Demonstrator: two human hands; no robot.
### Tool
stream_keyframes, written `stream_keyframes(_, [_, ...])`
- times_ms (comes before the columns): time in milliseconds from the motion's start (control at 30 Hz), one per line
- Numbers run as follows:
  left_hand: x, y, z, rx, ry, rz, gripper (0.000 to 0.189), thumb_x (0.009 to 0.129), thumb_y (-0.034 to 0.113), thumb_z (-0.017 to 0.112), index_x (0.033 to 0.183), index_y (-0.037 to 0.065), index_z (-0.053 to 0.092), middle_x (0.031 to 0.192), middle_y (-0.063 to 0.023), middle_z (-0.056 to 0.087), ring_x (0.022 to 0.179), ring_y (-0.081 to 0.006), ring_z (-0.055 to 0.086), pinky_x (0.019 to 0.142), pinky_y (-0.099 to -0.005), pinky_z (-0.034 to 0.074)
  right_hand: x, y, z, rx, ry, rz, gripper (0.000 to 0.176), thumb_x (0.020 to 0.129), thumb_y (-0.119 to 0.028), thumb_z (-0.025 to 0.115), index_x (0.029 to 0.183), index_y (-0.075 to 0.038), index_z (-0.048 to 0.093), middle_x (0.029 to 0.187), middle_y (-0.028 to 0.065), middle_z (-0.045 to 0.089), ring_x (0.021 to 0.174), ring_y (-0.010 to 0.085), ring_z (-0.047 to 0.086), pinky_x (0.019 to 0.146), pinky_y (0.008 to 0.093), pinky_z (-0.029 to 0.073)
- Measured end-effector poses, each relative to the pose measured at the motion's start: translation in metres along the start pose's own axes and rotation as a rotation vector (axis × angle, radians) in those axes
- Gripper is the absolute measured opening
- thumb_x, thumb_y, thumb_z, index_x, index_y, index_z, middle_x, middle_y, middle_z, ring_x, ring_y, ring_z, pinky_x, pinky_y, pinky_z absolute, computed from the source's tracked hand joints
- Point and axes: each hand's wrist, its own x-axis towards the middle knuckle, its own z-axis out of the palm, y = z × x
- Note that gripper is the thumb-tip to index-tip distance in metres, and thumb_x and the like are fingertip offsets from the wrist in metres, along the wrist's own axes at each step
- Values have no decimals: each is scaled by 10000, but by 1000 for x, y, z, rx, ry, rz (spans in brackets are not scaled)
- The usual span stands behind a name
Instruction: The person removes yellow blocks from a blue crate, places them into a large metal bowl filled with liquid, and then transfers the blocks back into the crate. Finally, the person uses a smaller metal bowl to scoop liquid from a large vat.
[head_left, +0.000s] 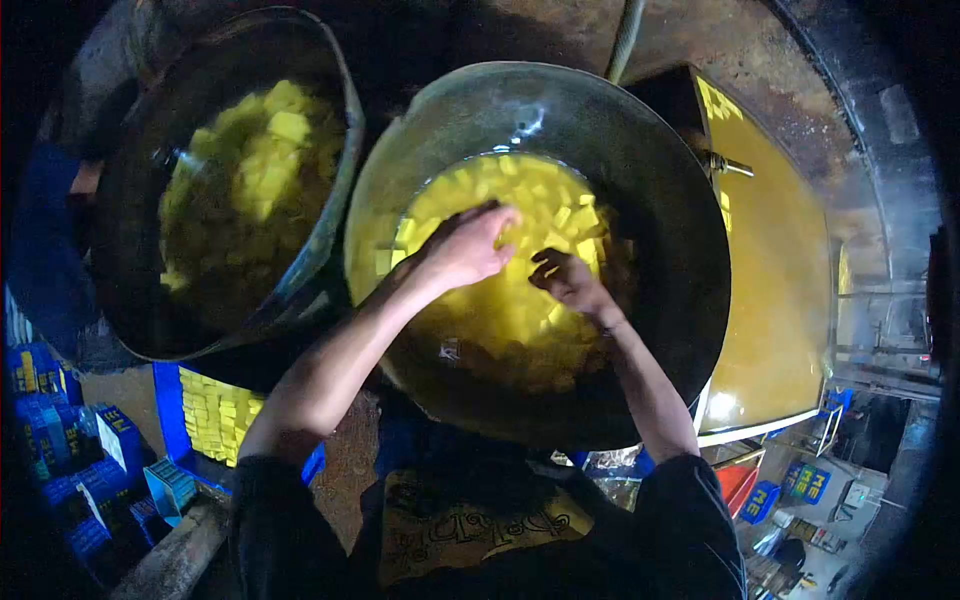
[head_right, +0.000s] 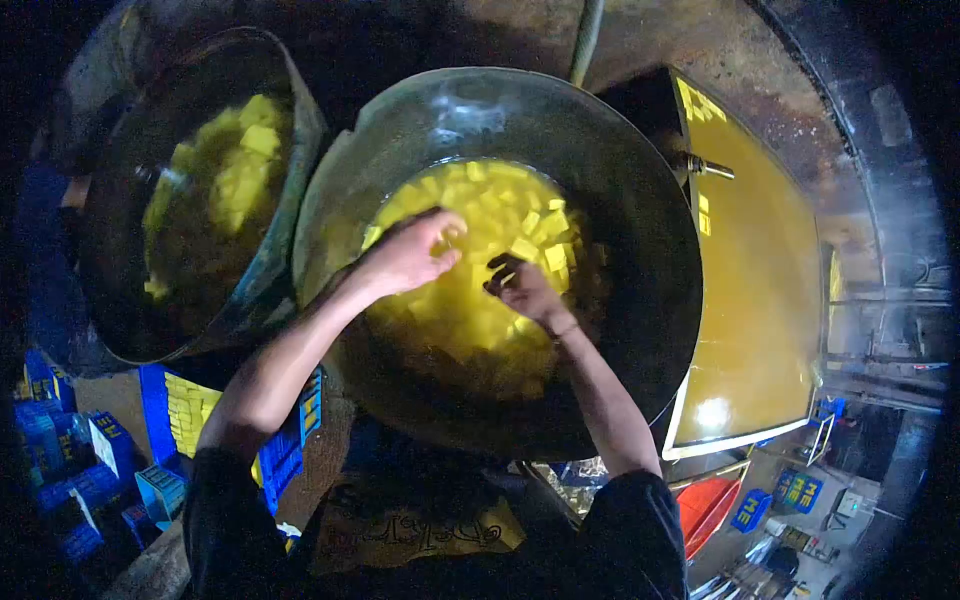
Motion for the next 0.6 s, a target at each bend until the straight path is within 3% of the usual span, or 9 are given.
stream_keyframes(67, [40,-35,41,249,-383,-264,366,762,39,540,1117,-18,471,1161,-170,500,1122,-281,461,960,-367,371,13,34,27,-438,-163,244,274,757,-96,586,1024,-52,548,793,109,649,702,204,614,657,319,507])
stream_keyframes(100, [46,-54,64,442,-399,-296,273,802,131,572,1053,42,511,1094,-145,555,1000,-261,549,798,-388,455,14,29,43,-612,-208,363,324,722,-182,599,1020,-62,558,791,160,637,694,241,617,656,343,509])
stream_keyframes(167, [52,-82,89,602,-626,-441,393,810,147,556,1183,48,479,1246,-148,488,1127,-250,489,887,-385,421,14,102,81,-859,-127,221,436,687,-223,583,1090,-68,526,819,169,628,751,289,624,667,369,507])
stream_keyframes(200, [30,-120,129,-110,-149,-713,442,871,245,494,1268,61,427,1312,-158,420,1214,-253,400,991,-361,334,14,94,93,-954,-139,378,462,712,-205,551,1149,-73,482,1011,178,593,943,339,576,775,443,468])
stream_keyframes(333, [18,-196,175,300,-313,-440,402,864,251,483,1209,47,455,1247,-150,457,1159,-259,430,968,-373,352,-2,168,152,-1110,303,205,359,788,-224,469,1116,-83,499,1199,176,483,1128,354,430,862,584,342])
stream_keyframes(433, [7,-223,186,227,-323,-335,377,859,256,475,1165,36,476,1198,-144,485,1118,-263,453,951,-382,365,1,163,144,-845,-41,337,337,786,-242,475,1080,-85,527,1166,177,506,1068,335,479,848,529,379])
stream_keyframes(500, [-1,-243,190,112,-290,-224,363,856,259,469,1135,28,491,1165,-140,504,1090,-266,468,940,-388,374,6,139,128,-429,-205,794,343,763,-292,532,1031,-79,558,1103,178,540,1004,333,526,806,485,417])
stream_keyframes(533, [-3,-254,191,47,-265,-164,358,854,261,466,1121,25,498,1149,-138,513,1076,-268,476,934,-391,378,4,145,126,-428,-210,793,343,763,-292,532,1031,-79,558,1103,178,540,1004,333,526,806,485,417])
stream_keyframes(600, [-3,-267,191,-98,-213,-41,349,850,264,461,1091,17,512,1116,-134,531,1049,-271,491,923,-397,387,-12,182,124,-939,-12,46,377,728,-358,586,982,-80,588,1009,170,582,935,338,559,759,460,444])
